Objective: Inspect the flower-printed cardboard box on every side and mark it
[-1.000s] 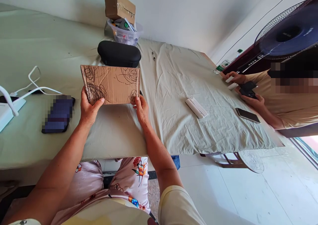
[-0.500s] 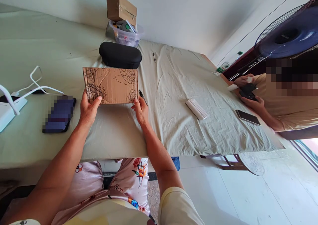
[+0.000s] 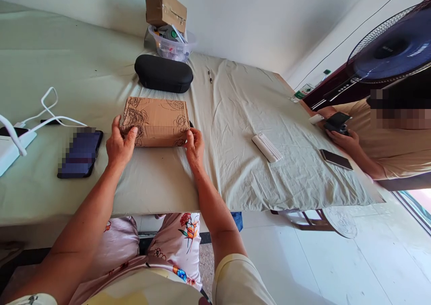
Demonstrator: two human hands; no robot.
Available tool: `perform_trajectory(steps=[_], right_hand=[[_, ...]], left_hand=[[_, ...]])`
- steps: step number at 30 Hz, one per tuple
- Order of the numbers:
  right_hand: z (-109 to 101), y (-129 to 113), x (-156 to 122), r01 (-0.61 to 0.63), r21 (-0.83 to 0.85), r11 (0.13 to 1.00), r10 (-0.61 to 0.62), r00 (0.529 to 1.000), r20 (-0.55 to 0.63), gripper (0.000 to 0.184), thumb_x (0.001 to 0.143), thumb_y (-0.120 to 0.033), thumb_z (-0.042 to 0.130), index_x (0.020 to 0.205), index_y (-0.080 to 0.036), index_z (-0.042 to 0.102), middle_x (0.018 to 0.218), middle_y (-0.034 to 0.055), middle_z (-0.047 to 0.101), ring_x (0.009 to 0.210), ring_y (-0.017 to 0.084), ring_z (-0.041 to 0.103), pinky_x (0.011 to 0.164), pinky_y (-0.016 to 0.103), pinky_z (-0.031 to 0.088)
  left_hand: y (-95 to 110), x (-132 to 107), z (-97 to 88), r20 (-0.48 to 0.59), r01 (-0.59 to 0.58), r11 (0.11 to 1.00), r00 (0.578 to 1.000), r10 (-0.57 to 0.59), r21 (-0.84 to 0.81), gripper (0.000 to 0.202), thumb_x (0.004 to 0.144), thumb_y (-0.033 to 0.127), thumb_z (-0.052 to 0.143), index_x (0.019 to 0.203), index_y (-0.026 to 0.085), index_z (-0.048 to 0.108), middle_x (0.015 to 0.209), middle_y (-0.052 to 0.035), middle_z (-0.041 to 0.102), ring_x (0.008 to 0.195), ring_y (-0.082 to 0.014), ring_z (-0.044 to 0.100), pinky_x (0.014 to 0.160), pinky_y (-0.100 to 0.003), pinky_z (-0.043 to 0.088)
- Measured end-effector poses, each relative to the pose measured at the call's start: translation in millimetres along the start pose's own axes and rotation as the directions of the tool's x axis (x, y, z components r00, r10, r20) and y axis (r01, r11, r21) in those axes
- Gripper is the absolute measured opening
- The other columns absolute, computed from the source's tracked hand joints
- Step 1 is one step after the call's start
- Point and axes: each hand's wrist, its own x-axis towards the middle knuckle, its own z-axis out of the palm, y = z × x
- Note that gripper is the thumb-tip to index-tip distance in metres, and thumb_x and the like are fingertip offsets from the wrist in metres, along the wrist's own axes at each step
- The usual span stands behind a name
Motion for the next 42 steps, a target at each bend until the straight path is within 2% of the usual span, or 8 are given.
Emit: perform_trajectory(steps=[5,9,13,17,26,31,34,42], right_hand=[[-3,3,-1,0.085,-0.1,0.991,-0.085,0.996,0.01,0.063,0.095,-0.069,0.062,0.144,-0.028,0.06,0.09,0.0005,0.068,0.081,0.016,0.063,0.081,0.033,0.056],[0,4,-1,0.155,-0.119,0.981,-0.153,0.988,0.027,0.06,0.093,-0.064,0.065,0.144,-0.032,0.062,0.116,0.0065,0.07,0.092,0.018,0.065,0.084,0.034,0.058],[2,6,1,0.165,-0.109,0.98,-0.158,0.985,0.066,0.048,0.094,-0.06,0.064,0.131,-0.03,0.07,0.113,0.0075,0.069,0.093,0.019,0.066,0.083,0.035,0.058],[3,7,0,0.187,-0.065,0.98,-0.185,0.982,0.03,0.04,0.094,-0.057,0.065,0.121,-0.029,0.07,0.103,0.0051,0.067,0.09,0.018,0.065,0.084,0.035,0.057],[5,6,-4,0.172,-0.078,0.982,-0.171,0.985,0.024,0.041,0.092,-0.061,0.066,0.12,-0.03,0.066,0.1,0.0029,0.062,0.083,0.016,0.06,0.074,0.031,0.053],[4,5,-3,0.192,-0.106,0.976,-0.194,0.981,-0.009,0.045,0.093,-0.063,0.064,0.125,-0.03,0.064,0.097,0.002,0.059,0.083,0.017,0.057,0.073,0.031,0.051],[3,3,-3,0.195,-0.106,0.975,-0.199,0.98,-0.027,0.047,0.093,-0.064,0.063,0.126,-0.03,0.063,0.096,0.0018,0.058,0.082,0.016,0.056,0.075,0.031,0.052],[5,0,-5,0.179,-0.071,0.981,-0.181,0.983,-0.023,0.051,0.091,-0.064,0.068,0.129,-0.031,0.061,0.109,0.0037,0.064,0.088,0.016,0.061,0.082,0.034,0.057]], left_hand=[[-2,-1,4.2,-0.088,-0.136,0.987,0.988,0.128,-0.091,0.101,0.087,0.066,0.074,0.167,0.021,0.032,0.157,-0.0211,0.057,0.142,-0.0382,0.059,0.123,-0.053,0.044],[1,-3,6.4,-0.059,-0.255,0.96,0.967,0.249,-0.117,0.098,0.085,0.058,0.079,0.165,0.022,0.037,0.164,-0.0208,0.045,0.154,-0.0367,0.045,0.129,-0.052,0.037],[-1,-2,8.4,0.022,-0.252,0.963,0.967,0.256,-0.099,0.065,0.09,0.053,0.074,0.146,0.024,0.059,0.154,-0.017,0.054,0.149,-0.0351,0.049,0.128,-0.053,0.037],[-5,-1,8.8,-0.01,-0.243,0.965,0.97,0.243,-0.098,0.047,0.092,0.048,0.073,0.133,0.025,0.067,0.141,-0.0139,0.063,0.138,-0.0314,0.058,0.126,-0.049,0.041],[-1,-5,9.9,-0.092,-0.269,0.96,0.961,0.262,-0.081,0.041,0.093,0.05,0.073,0.126,0.026,0.072,0.135,-0.0104,0.073,0.131,-0.0283,0.065,0.121,-0.044,0.047],[4,-7,8.9,-0.111,-0.296,0.943,0.953,0.281,-0.154,0.051,0.097,0.045,0.067,0.143,0.024,0.063,0.142,-0.0106,0.072,0.134,-0.0255,0.067,0.117,-0.039,0.051],[4,-7,9.6,-0.137,-0.243,0.948,0.966,0.218,-0.206,0.062,0.094,0.045,0.069,0.15,0.022,0.055,0.135,-0.0122,0.075,0.122,-0.0251,0.073,0.108,-0.038,0.056],[3,-3,11.8,-0.272,-0.175,0.947,0.957,0.1,-0.269,0.039,0.094,0.053,0.068,0.115,0.019,0.064,0.114,-0.0077,0.076,0.106,-0.0202,0.074,0.092,-0.032,0.06]])
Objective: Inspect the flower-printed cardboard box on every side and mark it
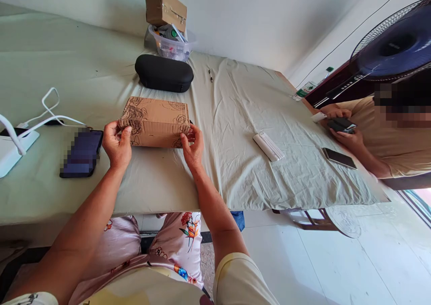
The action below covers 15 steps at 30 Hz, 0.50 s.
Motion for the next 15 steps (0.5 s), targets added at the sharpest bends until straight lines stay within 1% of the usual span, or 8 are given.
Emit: perform_trajectory(steps=[2,5,7,9,13,15], right_hand=[[0,1,0,-0.025,-0.003,1.0,0.025,0.999,0.033,0.051,0.09,-0.065,0.069,0.127,-0.03,0.062,0.114,0.0053,0.066,0.093,0.018,0.063,0.083,0.033,0.057],[0,4,-1,-0.063,0.009,0.998,0.062,0.993,0.1,0.056,0.09,-0.068,0.069,0.131,-0.03,0.062,0.118,0.0063,0.069,0.096,0.018,0.064,0.078,0.031,0.058],[0,6,-1,-0.075,-0.003,0.997,0.075,0.987,0.143,0.06,0.09,-0.072,0.067,0.133,-0.03,0.063,0.117,0.0059,0.069,0.092,0.017,0.065,0.076,0.03,0.058],[0,7,-1,-0.078,-0.027,0.997,0.082,0.981,0.176,0.064,0.089,-0.075,0.066,0.133,-0.03,0.065,0.118,0.0058,0.07,0.088,0.015,0.065,0.075,0.03,0.059],[0,5,-3,-0.052,-0.079,0.996,0.068,0.975,0.211,0.074,0.083,-0.076,0.073,0.139,-0.03,0.065,0.126,0.0078,0.07,0.082,0.015,0.067,0.078,0.033,0.061],[0,4,-3,-0.039,-0.075,0.996,0.055,0.974,0.22,0.076,0.082,-0.076,0.075,0.141,-0.03,0.064,0.129,0.0085,0.07,0.078,0.014,0.067,0.079,0.035,0.061]], left_hand=[[1,1,-0.4,-0.017,0.001,1.0,1.0,0.0,0.015,0.035,0.096,0.051,0.066,0.11,0.02,0.064,0.11,-0.006,0.074,0.104,-0.0193,0.072,0.092,-0.032,0.059],[0,4,-1.9,-0.052,-0.017,0.999,0.999,0.016,-0.029,0.03,0.097,0.047,0.065,0.106,0.019,0.063,0.105,-0.0049,0.071,0.1,-0.0184,0.07,0.096,-0.033,0.058],[-1,7,-3.2,-0.089,-0.036,0.997,0.996,0.03,-0.062,0.028,0.097,0.046,0.065,0.103,0.019,0.061,0.101,-0.004,0.068,0.097,-0.0176,0.069,0.097,-0.033,0.057],[-4,11,-4.6,-0.128,-0.042,0.997,0.991,0.035,-0.057,0.025,0.097,0.044,0.064,0.102,0.019,0.06,0.099,-0.0031,0.067,0.097,-0.0174,0.069,0.098,-0.033,0.057],[-9,18,-6.8,-0.202,-0.029,1.0,0.979,0.028,0.0,0.023,0.097,0.042,0.065,0.101,0.02,0.061,0.097,-0.0023,0.068,0.099,-0.0183,0.07,0.098,-0.034,0.059],[-10,21,-7.0,-0.217,-0.042,0.999,0.976,0.036,-0.023,0.027,0.096,0.046,0.066,0.1,0.019,0.061,0.095,-0.0024,0.068,0.096,-0.0186,0.07,0.098,-0.035,0.059]])
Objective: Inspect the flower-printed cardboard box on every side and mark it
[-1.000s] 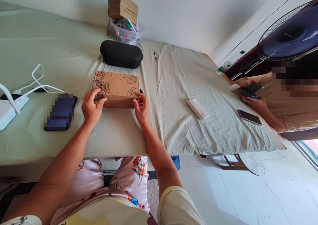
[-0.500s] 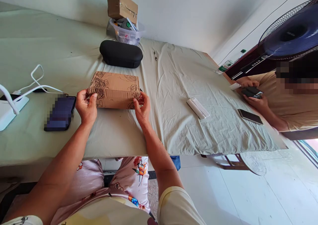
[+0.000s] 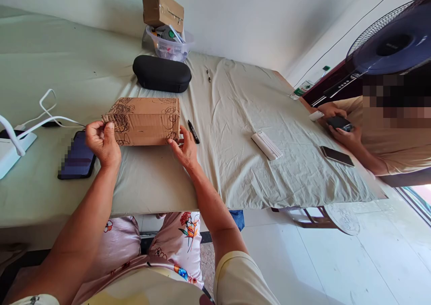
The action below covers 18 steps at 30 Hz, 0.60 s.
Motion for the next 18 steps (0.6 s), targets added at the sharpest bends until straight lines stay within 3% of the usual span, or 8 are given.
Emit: perform_trajectory(steps=[5,8,12,15,18], right_hand=[[1,1,3,-0.039,0.066,0.997,0.043,0.997,-0.062,0.064,0.085,-0.073,0.072,0.13,-0.027,0.067,0.114,0.006,0.075,0.083,0.017,0.069,0.084,0.036,0.061],[0,-2,4,-0.063,0.12,0.991,0.078,0.989,-0.128,0.061,0.086,-0.073,0.07,0.124,-0.025,0.068,0.102,0.0043,0.075,0.084,0.017,0.068,0.082,0.035,0.06],[-2,-5,3,-0.002,0.174,0.985,0.034,0.983,-0.183,0.061,0.088,-0.075,0.066,0.121,-0.024,0.067,0.101,0.0049,0.074,0.087,0.018,0.069,0.079,0.035,0.059],[-3,-3,3,0.053,0.172,0.984,-0.018,0.98,-0.196,0.06,0.089,-0.075,0.066,0.122,-0.025,0.066,0.103,0.0049,0.074,0.087,0.018,0.069,0.078,0.034,0.058],[-3,0,3,0.098,0.154,0.983,-0.063,0.973,-0.221,0.058,0.09,-0.072,0.065,0.123,-0.025,0.066,0.104,0.0053,0.073,0.087,0.018,0.067,0.076,0.034,0.057]], left_hand=[[5,-3,-0.7,0.124,0.007,0.994,0.992,0.007,-0.108,0.042,0.094,0.06,0.066,0.103,0.018,0.063,0.097,-0.0045,0.071,0.095,-0.019,0.071,0.097,-0.036,0.06],[9,-9,-2.8,0.303,0.034,0.994,0.953,0.0,-0.107,0.058,0.09,0.063,0.072,0.128,0.019,0.064,0.126,-0.0108,0.072,0.118,-0.0243,0.071,0.107,-0.039,0.058],[8,-13,-4.2,0.464,0.02,0.99,0.885,0.047,-0.139,0.096,0.081,0.066,0.081,0.16,0.026,0.043,0.166,-0.0151,0.049,0.153,-0.0331,0.051,0.128,-0.047,0.042],[4,-13,-3.6,0.504,0.002,0.986,0.859,0.084,-0.168,0.11,0.078,0.066,0.085,0.167,0.029,0.032,0.173,-0.0137,0.039,0.161,-0.0341,0.039,0.134,-0.048,0.033],[2,-12,-2.8,0.516,0.002,0.988,0.853,0.08,-0.157,0.112,0.078,0.064,0.086,0.168,0.03,0.029,0.175,-0.0131,0.036,0.162,-0.0338,0.038,0.135,-0.048,0.031]])
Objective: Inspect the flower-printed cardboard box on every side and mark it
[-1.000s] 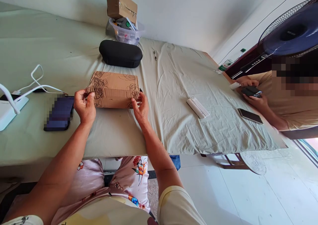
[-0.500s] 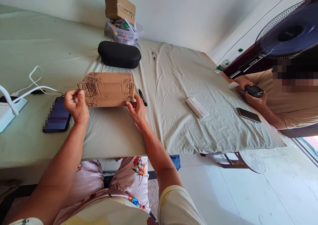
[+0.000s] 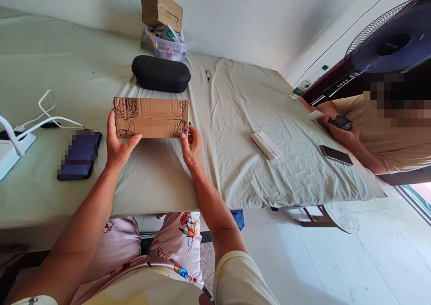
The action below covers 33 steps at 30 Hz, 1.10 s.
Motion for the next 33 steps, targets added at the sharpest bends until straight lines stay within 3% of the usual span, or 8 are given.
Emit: perform_trajectory(steps=[8,18,25,29,33], right_hand=[[3,4,0,0.016,0.019,1.0,-0.016,1.0,-0.014,0.047,0.093,-0.063,0.066,0.12,-0.024,0.064,0.099,0.0049,0.071,0.085,0.018,0.067,0.075,0.034,0.058],[4,5,0,0.016,0.035,0.999,-0.018,0.999,0.036,0.044,0.096,-0.062,0.065,0.118,-0.024,0.064,0.095,0.0036,0.072,0.084,0.017,0.069,0.078,0.035,0.059],[3,9,-1,0.052,-0.008,0.999,-0.052,0.998,0.034,0.05,0.096,-0.062,0.065,0.128,-0.025,0.063,0.109,0.0072,0.072,0.091,0.019,0.068,0.078,0.035,0.06],[2,12,-2,0.085,-0.022,0.996,-0.084,0.996,0.041,0.06,0.092,-0.067,0.069,0.137,-0.027,0.06,0.122,0.0094,0.067,0.09,0.018,0.067,0.079,0.035,0.06],[3,12,-3,0.09,-0.023,0.996,-0.089,0.996,0.025,0.062,0.092,-0.069,0.068,0.135,-0.026,0.06,0.115,0.0082,0.067,0.083,0.016,0.065,0.076,0.034,0.059]], left_hand=[[5,-2,2.2,-0.012,0.009,0.999,1.0,-0.008,0.031,0.105,0.081,0.054,0.085,0.168,0.029,0.032,0.173,-0.0134,0.041,0.16,-0.0327,0.042,0.134,-0.048,0.033],[9,-3,3.7,-0.021,0.025,1.0,0.999,-0.025,-0.001,0.1,0.083,0.049,0.084,0.167,0.029,0.033,0.172,-0.0135,0.042,0.159,-0.0328,0.043,0.135,-0.05,0.032],[11,-4,6.6,-0.048,0.017,1.0,0.999,-0.017,0.006,0.098,0.085,0.055,0.082,0.166,0.027,0.033,0.172,-0.0142,0.041,0.16,-0.0327,0.042,0.135,-0.049,0.031],[10,-3,7.3,-0.078,0.001,1.0,0.997,-0.002,-0.012,0.099,0.084,0.059,0.082,0.164,0.026,0.033,0.171,-0.0162,0.041,0.157,-0.0324,0.045,0.132,-0.046,0.037],[9,-3,7.0,-0.103,-0.017,1.0,0.995,0.016,-0.011,0.1,0.082,0.064,0.08,0.161,0.024,0.034,0.17,-0.0174,0.04,0.158,-0.0329,0.044,0.131,-0.047,0.037]])
